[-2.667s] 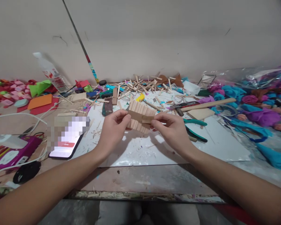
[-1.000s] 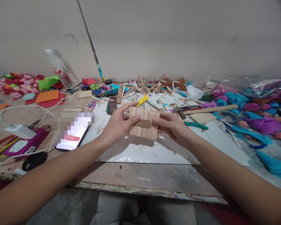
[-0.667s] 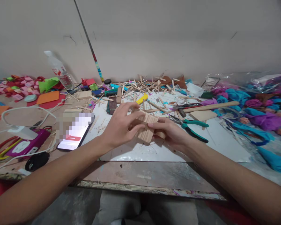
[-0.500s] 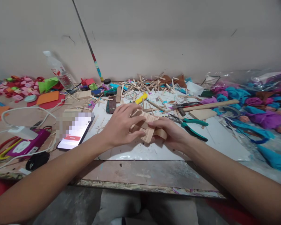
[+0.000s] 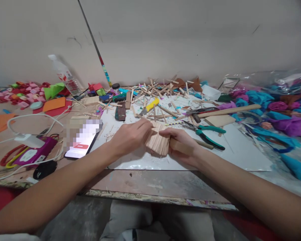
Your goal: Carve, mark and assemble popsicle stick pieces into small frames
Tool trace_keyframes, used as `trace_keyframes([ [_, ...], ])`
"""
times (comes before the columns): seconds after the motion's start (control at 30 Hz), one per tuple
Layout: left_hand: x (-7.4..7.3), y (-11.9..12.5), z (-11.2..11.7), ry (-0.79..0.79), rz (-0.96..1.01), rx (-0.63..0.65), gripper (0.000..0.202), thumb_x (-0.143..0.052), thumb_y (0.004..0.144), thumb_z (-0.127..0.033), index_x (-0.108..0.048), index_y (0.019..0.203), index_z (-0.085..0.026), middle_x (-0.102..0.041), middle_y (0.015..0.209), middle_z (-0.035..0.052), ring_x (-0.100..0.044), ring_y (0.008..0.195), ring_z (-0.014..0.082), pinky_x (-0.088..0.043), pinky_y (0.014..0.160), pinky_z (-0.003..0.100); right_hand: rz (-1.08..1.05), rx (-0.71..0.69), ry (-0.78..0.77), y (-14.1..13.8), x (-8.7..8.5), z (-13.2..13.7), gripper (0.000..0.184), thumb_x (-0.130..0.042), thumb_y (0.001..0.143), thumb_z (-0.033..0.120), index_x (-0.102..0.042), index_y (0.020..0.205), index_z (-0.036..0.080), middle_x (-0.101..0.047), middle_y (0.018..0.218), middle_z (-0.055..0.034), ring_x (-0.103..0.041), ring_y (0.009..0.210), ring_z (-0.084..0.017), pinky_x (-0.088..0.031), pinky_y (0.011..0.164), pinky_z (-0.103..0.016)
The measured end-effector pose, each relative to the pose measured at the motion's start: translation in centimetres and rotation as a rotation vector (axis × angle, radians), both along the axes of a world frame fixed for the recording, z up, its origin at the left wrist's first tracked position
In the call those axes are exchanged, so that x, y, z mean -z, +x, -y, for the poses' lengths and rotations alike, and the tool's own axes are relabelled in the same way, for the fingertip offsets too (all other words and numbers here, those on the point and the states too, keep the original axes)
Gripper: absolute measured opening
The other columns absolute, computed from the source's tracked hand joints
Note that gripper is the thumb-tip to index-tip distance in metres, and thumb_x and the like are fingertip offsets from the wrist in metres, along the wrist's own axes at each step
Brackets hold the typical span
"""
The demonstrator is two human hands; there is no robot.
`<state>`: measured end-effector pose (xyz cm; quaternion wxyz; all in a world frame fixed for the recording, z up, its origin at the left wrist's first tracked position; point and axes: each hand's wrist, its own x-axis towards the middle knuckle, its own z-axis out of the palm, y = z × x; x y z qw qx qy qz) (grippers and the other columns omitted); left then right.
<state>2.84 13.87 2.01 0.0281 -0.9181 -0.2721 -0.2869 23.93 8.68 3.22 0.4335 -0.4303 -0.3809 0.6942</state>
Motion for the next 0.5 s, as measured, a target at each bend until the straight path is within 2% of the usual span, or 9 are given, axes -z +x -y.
trace_keyframes([
  [0.07,-0.4,0.1,0.1,-0.026,0.145,-0.064,0.027,-0.043,0.108,-0.025,-0.069,0.109,-0.018,-0.077,0.109,0.0106,-0.072,0.100,0.0199,-0.054,0.076,0.027,-0.067,-0.021,-0.089,-0.1,0.0,0.0,0.023,-0.058,0.085,0.023,-0.071,0.102,0.016,-0.080,0.093,-0.0139,-0.076,0.078,-0.028,-0.065,0.074,-0.046],
  [0.13,-0.9,0.4,0.4,-0.124,0.344,-0.114,0.024,-0.047,0.108,-0.030,-0.069,0.108,-0.020,-0.076,0.105,0.0083,-0.071,0.095,0.0181,-0.056,0.074,0.025,-0.157,-0.040,-0.178,-0.1,0.0,0.0,0.027,-0.059,0.087,0.023,-0.072,0.110,0.017,-0.080,0.100,-0.0132,-0.076,0.082,-0.027,-0.065,0.074,-0.042],
  [0.2,-1.5,0.6,0.8,-0.304,0.549,-0.131,0.021,-0.054,0.106,-0.035,-0.069,0.106,-0.021,-0.074,0.102,0.0061,-0.070,0.088,0.0165,-0.058,0.070,0.024,-0.213,-0.045,-0.210,0.1,0.1,0.0,0.029,-0.063,0.088,0.023,-0.074,0.114,0.017,-0.081,0.104,-0.0121,-0.075,0.080,-0.024,-0.064,0.071,-0.038],
  [0.3,-2.0,1.1,1.1,-0.599,0.807,-0.088,0.019,-0.061,0.103,-0.040,-0.067,0.104,-0.021,-0.071,0.102,0.0045,-0.071,0.089,0.0173,-0.063,0.072,0.026,-0.211,-0.017,-0.203,0.3,0.3,0.1,0.029,-0.071,0.088,0.026,-0.076,0.115,0.019,-0.081,0.108,-0.0113,-0.074,0.078,-0.022,-0.062,0.066,-0.033],
  [0.43,-1.5,1.2,0.2,-0.822,1.053,-0.078,0.018,-0.067,0.098,-0.039,-0.062,0.103,-0.023,-0.066,0.103,0.0034,-0.069,0.096,0.0196,-0.065,0.072,0.030,-0.162,0.055,-0.185,0.6,0.6,0.1,0.034,-0.081,0.082,0.028,-0.077,0.115,0.019,-0.081,0.102,-0.0108,-0.074,0.076,-0.022,-0.063,0.064,-0.033],
  [0.5,-1.0,1.0,-0.5,-0.845,1.078,-0.135,0.021,-0.071,0.092,-0.032,-0.060,0.109,-0.024,-0.064,0.110,0.0031,-0.067,0.100,0.0194,-0.063,0.075,0.031,-0.131,0.076,-0.183,0.7,0.7,0.0,0.038,-0.082,0.081,0.029,-0.076,0.117,0.019,-0.081,0.101,-0.0109,-0.073,0.074,-0.023,-0.063,0.063,-0.035],
])
